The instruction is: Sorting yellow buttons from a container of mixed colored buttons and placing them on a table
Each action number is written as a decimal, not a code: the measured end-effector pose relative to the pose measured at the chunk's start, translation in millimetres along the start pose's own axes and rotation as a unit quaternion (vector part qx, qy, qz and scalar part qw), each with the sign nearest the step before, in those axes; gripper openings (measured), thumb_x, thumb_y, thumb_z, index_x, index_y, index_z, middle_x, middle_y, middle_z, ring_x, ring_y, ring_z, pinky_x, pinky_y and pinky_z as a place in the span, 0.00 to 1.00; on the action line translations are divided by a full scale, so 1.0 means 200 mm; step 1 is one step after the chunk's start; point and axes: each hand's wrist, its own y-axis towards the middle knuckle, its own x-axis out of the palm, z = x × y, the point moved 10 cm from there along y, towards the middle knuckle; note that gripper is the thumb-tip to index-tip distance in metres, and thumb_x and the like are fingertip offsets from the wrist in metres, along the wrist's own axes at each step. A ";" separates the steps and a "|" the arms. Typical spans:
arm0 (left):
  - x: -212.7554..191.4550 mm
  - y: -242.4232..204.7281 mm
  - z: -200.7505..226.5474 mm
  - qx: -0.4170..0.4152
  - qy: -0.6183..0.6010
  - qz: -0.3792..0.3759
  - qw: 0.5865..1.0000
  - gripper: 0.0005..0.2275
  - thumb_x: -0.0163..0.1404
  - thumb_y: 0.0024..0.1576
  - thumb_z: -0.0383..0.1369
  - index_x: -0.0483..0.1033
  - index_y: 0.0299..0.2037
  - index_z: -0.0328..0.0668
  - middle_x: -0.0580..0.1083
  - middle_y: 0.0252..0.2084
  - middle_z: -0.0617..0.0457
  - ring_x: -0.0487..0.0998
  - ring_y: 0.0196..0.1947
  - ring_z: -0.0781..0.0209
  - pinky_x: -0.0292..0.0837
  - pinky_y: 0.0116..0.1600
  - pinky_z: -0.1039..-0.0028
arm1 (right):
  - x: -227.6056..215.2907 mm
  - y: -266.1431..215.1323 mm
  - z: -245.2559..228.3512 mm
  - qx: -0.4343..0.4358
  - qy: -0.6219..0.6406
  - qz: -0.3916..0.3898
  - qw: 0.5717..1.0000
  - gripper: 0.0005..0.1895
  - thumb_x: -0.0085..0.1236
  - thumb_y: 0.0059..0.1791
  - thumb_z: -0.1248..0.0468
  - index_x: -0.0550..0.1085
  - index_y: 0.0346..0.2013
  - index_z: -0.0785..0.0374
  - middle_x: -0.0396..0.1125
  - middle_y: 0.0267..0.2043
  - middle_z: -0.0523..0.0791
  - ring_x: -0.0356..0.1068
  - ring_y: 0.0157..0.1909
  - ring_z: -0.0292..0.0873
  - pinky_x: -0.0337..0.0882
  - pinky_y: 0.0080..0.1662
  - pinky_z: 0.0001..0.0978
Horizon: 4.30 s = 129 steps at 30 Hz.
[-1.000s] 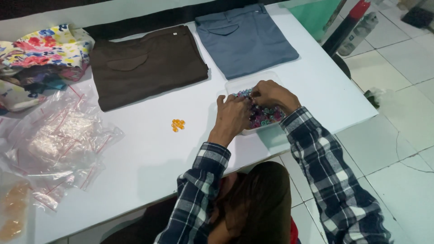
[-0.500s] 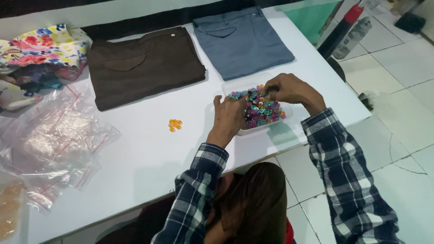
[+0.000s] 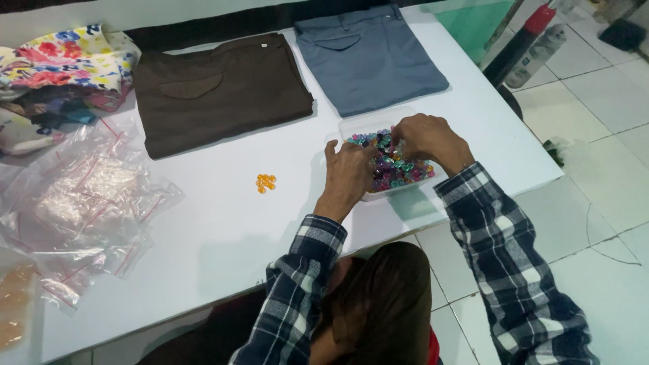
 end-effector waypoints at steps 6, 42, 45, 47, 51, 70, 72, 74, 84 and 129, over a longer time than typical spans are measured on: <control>0.04 0.01 -0.02 -0.012 -0.003 0.000 1.000 0.12 0.56 0.55 0.28 0.79 0.48 0.52 0.80 0.44 0.51 0.75 0.59 0.52 0.47 0.71 0.40 | 0.18 0.24 -0.01 -0.026 -0.013 0.032 0.999 0.17 0.61 0.43 0.60 0.82 0.46 0.55 0.76 0.43 0.56 0.76 0.51 0.62 0.76 0.51 0.57; 0.08 0.00 -0.02 0.009 0.024 0.026 0.999 0.11 0.51 0.57 0.29 0.80 0.48 0.53 0.80 0.44 0.53 0.75 0.58 0.54 0.47 0.70 0.41 | 0.14 0.10 -0.04 -0.040 0.037 -0.012 0.998 0.14 0.59 0.45 0.58 0.84 0.45 0.51 0.78 0.45 0.53 0.75 0.54 0.60 0.74 0.54 0.52; 0.06 -0.01 -0.02 0.000 0.017 0.029 0.999 0.11 0.52 0.57 0.28 0.81 0.47 0.53 0.80 0.43 0.53 0.75 0.58 0.54 0.47 0.70 0.41 | 0.10 0.05 -0.02 -0.025 0.052 -0.006 0.998 0.14 0.60 0.46 0.57 0.84 0.44 0.50 0.78 0.44 0.52 0.75 0.54 0.60 0.74 0.53 0.53; 0.03 -0.02 0.00 -0.001 0.011 0.030 0.999 0.11 0.51 0.57 0.27 0.81 0.47 0.52 0.80 0.43 0.52 0.75 0.57 0.53 0.47 0.70 0.41 | 0.06 0.01 -0.03 -0.022 0.061 -0.018 0.998 0.15 0.59 0.47 0.57 0.83 0.46 0.52 0.77 0.46 0.54 0.74 0.55 0.61 0.74 0.54 0.54; 0.05 -0.02 0.00 0.003 0.010 0.040 0.999 0.10 0.50 0.58 0.29 0.81 0.46 0.53 0.80 0.42 0.53 0.75 0.57 0.53 0.47 0.70 0.39 | 0.14 0.10 -0.04 -0.044 0.028 -0.040 0.998 0.18 0.56 0.47 0.55 0.82 0.48 0.53 0.76 0.49 0.55 0.72 0.57 0.63 0.73 0.57 0.55; -0.02 -0.04 0.03 0.006 0.015 0.056 0.998 0.10 0.50 0.58 0.26 0.80 0.48 0.44 0.80 0.43 0.47 0.76 0.58 0.49 0.50 0.69 0.38 | 0.11 0.28 0.03 -0.067 0.076 0.120 0.987 0.13 0.61 0.48 0.57 0.83 0.47 0.52 0.77 0.42 0.54 0.75 0.50 0.63 0.76 0.51 0.53; -0.02 -0.04 0.03 0.000 0.017 0.048 0.999 0.10 0.49 0.58 0.26 0.81 0.46 0.45 0.80 0.43 0.48 0.76 0.57 0.50 0.50 0.68 0.37 | 0.12 0.28 -0.03 -0.071 0.090 0.149 0.982 0.12 0.60 0.49 0.61 0.83 0.46 0.51 0.77 0.43 0.52 0.76 0.48 0.60 0.77 0.49 0.51; -0.01 -0.04 0.03 0.001 0.012 0.054 0.998 0.10 0.48 0.58 0.26 0.81 0.46 0.45 0.80 0.43 0.47 0.76 0.58 0.50 0.51 0.69 0.38 | 0.16 0.32 -0.02 -0.072 0.091 0.156 0.981 0.12 0.61 0.49 0.60 0.82 0.46 0.50 0.77 0.42 0.51 0.76 0.48 0.60 0.77 0.48 0.51; -0.13 -0.06 0.08 -0.002 0.032 0.091 0.995 0.16 0.55 0.57 0.26 0.75 0.56 0.44 0.80 0.47 0.45 0.79 0.55 0.48 0.49 0.70 0.40 | -0.08 -0.08 -0.06 -0.108 0.381 0.139 0.908 0.11 0.58 0.51 0.63 0.82 0.46 0.59 0.75 0.43 0.60 0.73 0.49 0.68 0.72 0.48 0.58; -0.46 -0.93 -0.86 -0.210 -0.058 0.222 0.951 0.07 0.61 0.55 0.35 0.83 0.43 0.53 0.76 0.32 0.59 0.78 0.42 0.58 0.62 0.58 0.59 | 0.31 -0.15 -1.16 -0.164 0.485 0.260 0.819 0.15 0.69 0.47 0.64 0.79 0.47 0.60 0.76 0.43 0.51 0.76 0.47 0.52 0.78 0.47 0.41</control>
